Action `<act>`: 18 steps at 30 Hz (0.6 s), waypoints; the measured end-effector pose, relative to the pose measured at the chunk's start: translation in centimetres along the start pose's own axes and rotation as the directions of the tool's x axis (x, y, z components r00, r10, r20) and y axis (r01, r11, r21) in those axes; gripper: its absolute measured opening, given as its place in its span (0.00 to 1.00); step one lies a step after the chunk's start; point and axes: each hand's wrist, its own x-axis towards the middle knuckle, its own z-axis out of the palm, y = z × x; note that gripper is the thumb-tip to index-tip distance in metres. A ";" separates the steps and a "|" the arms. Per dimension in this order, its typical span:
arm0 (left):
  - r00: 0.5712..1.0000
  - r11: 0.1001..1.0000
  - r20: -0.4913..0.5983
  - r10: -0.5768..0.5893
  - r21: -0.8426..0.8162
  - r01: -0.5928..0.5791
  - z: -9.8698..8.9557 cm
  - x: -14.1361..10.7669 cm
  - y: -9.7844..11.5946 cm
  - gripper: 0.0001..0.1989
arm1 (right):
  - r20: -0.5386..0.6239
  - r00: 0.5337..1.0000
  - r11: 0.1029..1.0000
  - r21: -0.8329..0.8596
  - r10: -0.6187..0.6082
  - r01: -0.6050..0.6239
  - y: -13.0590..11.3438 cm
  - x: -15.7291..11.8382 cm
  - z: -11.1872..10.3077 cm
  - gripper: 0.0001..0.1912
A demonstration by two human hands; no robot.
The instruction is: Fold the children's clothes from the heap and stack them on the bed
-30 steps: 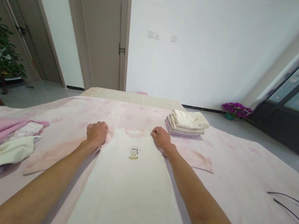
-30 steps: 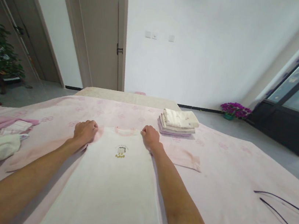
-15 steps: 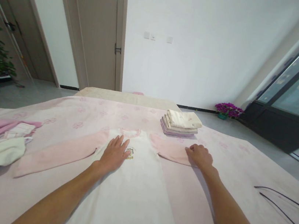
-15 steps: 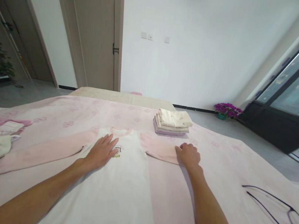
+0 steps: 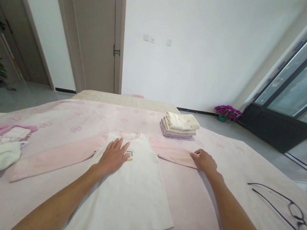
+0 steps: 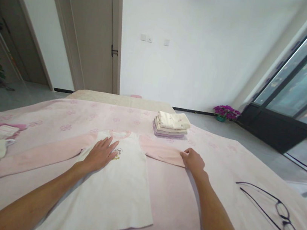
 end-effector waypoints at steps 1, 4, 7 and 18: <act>1.000 1.000 -0.004 0.002 0.004 -0.002 0.0 0.0 0.0 0.28 | -0.050 0.999 0.999 -0.046 -0.019 0.017 -0.3 -0.3 0.0 0.19; 1.000 1.000 -0.016 0.002 0.003 -0.002 -0.1 -0.1 0.1 0.28 | -0.219 0.956 0.973 -0.165 -0.195 0.161 -3.0 -1.4 0.0 0.20; 1.000 1.000 -0.016 0.004 -0.016 -0.004 -0.1 -0.2 0.1 0.28 | -0.175 0.880 0.897 -0.058 -0.441 0.438 -7.9 -2.7 0.9 0.22; 0.997 0.994 0.014 0.077 -0.085 -0.076 -1.3 -2.0 -0.3 0.28 | 0.060 0.841 0.835 -0.099 -0.538 0.542 -9.7 -4.1 4.6 0.31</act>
